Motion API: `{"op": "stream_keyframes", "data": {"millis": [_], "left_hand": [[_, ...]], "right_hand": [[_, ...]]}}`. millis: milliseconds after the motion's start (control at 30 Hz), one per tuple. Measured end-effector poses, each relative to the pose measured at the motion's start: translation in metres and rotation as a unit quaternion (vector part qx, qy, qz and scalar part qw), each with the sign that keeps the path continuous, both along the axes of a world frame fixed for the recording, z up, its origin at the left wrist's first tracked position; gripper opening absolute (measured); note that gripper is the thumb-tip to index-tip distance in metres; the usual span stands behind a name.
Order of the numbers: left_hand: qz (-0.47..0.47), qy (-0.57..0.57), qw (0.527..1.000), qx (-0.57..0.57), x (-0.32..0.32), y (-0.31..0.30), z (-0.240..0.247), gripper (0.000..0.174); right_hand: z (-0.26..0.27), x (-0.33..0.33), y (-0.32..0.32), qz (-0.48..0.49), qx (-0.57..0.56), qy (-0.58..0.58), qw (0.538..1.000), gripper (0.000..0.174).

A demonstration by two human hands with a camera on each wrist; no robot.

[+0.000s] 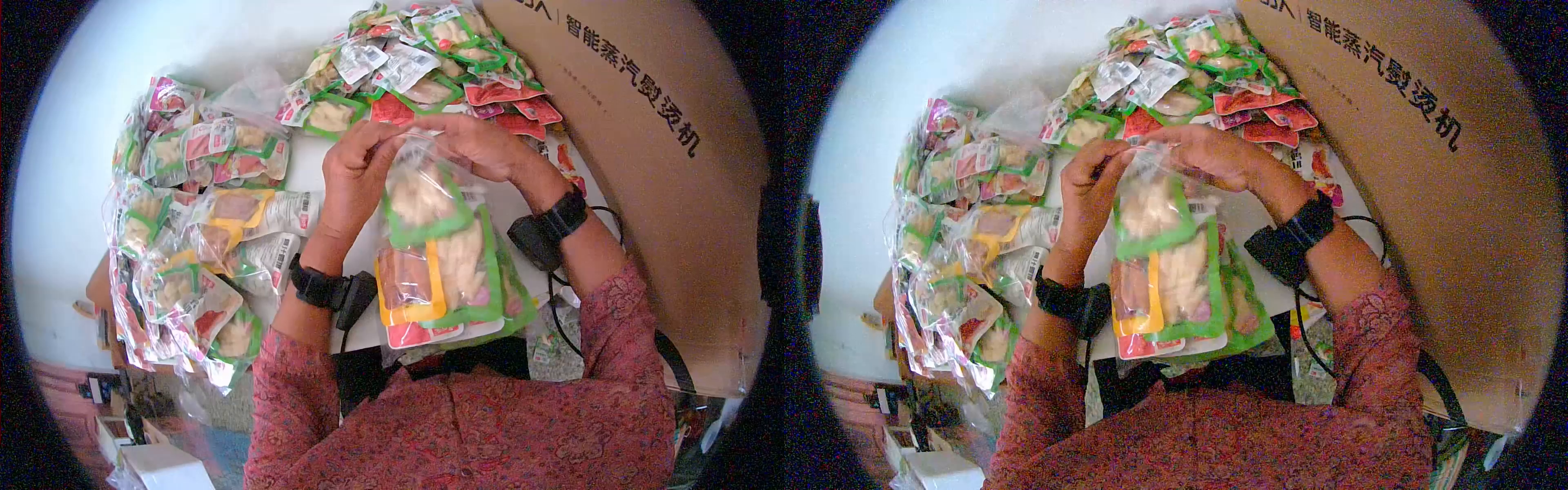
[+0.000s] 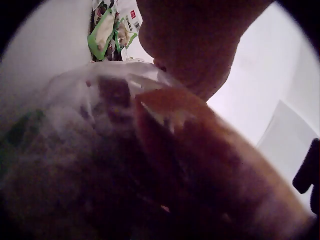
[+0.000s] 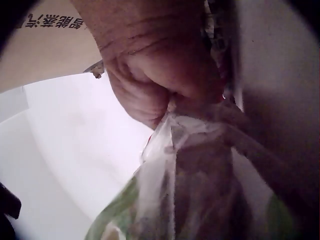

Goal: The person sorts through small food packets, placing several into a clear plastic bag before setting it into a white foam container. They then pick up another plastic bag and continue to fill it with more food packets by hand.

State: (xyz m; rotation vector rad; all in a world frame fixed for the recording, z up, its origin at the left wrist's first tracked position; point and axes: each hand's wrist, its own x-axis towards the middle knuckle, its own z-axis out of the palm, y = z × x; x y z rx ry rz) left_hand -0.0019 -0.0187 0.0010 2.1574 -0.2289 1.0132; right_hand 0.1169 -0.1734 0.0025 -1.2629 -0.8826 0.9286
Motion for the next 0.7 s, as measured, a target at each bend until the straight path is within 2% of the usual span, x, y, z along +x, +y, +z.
{"op": "stream_keyframes", "data": {"millis": [33, 67, 167, 233, 267, 300, 367, 433, 467, 533, 567, 633, 667, 700], "left_hand": [[-0.007, 0.042, 0.997, -0.070, -0.002, -0.003, 0.003, 0.005], [-0.014, 0.084, 0.987, -0.139, -0.003, -0.004, 0.004, 0.006], [-0.020, 0.055, 0.987, -0.147, 0.000, -0.003, -0.001, 0.005], [-0.034, 0.044, 0.987, -0.149, 0.004, -0.002, -0.003, 0.005], [-0.047, 0.033, 0.987, -0.149, 0.006, -0.001, -0.003, 0.005], [-0.047, 0.032, 0.987, -0.150, 0.005, -0.002, -0.004, 0.005], [-0.102, 0.079, 0.946, -0.296, 0.003, -0.007, -0.004, 0.005], [-0.081, 0.112, 0.951, -0.275, 0.001, -0.006, -0.004, 0.004], [-0.061, 0.141, 0.955, -0.254, 0.001, -0.005, -0.003, 0.004], [-0.077, 0.127, 0.953, -0.265, 0.006, -0.002, -0.009, 0.004], [-0.093, 0.124, 0.949, -0.275, 0.008, 0.000, -0.013, 0.004], [-0.096, 0.121, 0.955, -0.253, 0.010, 0.005, -0.020, 0.006], [-0.116, 0.180, 0.934, -0.287, 0.009, 0.008, -0.023, 0.008], [-0.137, 0.238, 0.907, -0.320, 0.009, 0.009, -0.026, 0.009]], "right_hand": [[0.002, -0.004, -0.001, 0.041, -0.007, 0.033, 0.999, 0.041], [0.001, -0.003, -0.001, 0.042, -0.007, 0.034, 0.999, 0.041], [-0.003, 0.003, -0.003, 0.081, 0.005, 0.000, 0.997, 0.039], [-0.010, 0.006, -0.003, 0.148, 0.017, 0.040, 0.988, 0.041], [-0.012, 0.007, -0.004, 0.148, 0.016, 0.040, 0.988, 0.041], [-0.013, 0.008, -0.004, 0.147, 0.005, -0.001, 0.989, 0.043], [-0.005, 0.002, -0.005, 0.147, -0.007, -0.041, 0.988, 0.046], [0.008, -0.006, -0.012, 0.143, -0.011, -0.261, 0.955, 0.047], [0.005, -0.008, -0.010, 0.145, -0.013, -0.268, 0.952, 0.047], [-0.006, -0.005, -0.003, 0.110, -0.016, -0.099, 0.989, 0.048], [-0.006, -0.002, -0.002, 0.112, -0.020, -0.108, 0.988, 0.048], [-0.001, 0.004, -0.001, -0.075, -0.012, -0.204, 0.976, 0.045], [0.005, 0.005, -0.001, -0.129, 0.017, -0.187, 0.974, 0.035], [0.008, 0.009, -0.003, -0.126, 0.013, -0.194, 0.973, 0.035]]}}
